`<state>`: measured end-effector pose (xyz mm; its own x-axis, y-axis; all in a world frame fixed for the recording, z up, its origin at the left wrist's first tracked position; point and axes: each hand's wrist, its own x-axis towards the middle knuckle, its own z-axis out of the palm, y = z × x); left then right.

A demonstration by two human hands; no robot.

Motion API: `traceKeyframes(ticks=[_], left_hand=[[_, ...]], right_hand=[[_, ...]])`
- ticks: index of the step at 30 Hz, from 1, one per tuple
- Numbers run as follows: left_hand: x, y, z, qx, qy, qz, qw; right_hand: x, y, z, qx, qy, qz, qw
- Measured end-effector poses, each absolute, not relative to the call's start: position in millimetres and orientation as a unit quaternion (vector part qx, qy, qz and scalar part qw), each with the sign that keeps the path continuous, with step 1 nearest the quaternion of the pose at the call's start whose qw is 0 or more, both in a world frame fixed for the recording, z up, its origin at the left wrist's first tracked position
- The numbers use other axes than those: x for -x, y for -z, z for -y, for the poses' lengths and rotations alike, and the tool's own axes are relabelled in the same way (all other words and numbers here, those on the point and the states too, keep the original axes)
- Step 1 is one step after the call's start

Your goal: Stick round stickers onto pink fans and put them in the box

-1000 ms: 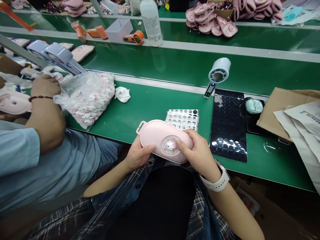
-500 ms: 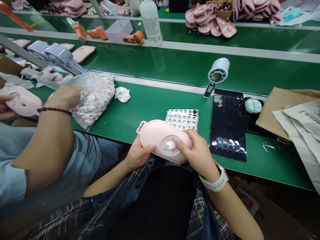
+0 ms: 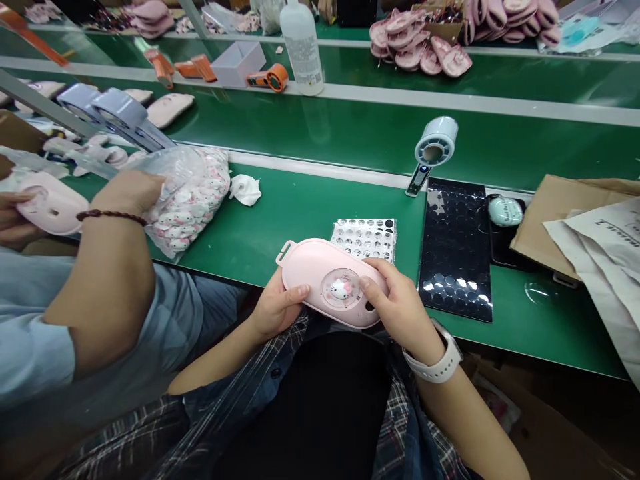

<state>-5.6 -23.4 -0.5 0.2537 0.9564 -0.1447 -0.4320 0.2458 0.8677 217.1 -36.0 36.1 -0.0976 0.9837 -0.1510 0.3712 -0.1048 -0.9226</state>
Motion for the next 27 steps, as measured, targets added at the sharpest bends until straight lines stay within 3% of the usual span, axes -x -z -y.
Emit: traceKeyframes(ticks=[13, 20, 23, 27], left_hand=[[0.6, -5.3, 22.5, -0.344, -0.497, -0.334, 0.723], [3.1, -5.9, 25.0, -0.344, -0.504, -0.358, 0.707], [2.0, -7.6, 24.9, -0.336, -0.513, -0.348, 0.709], [-3.6, -5.2, 25.3, -0.345, -0.532, -0.345, 0.692]], right_hand=[[-221.1, -42.8, 40.7, 0.588, -0.461, 0.590, 0.307], [-244.4, -35.9, 44.3, 0.555, -0.465, 0.582, 0.371], [-254.3, -34.4, 49.7, 0.549, -0.412, 0.608, 0.398], [-251.3, -39.2, 56.9, 0.545, -0.263, 0.718, 0.344]])
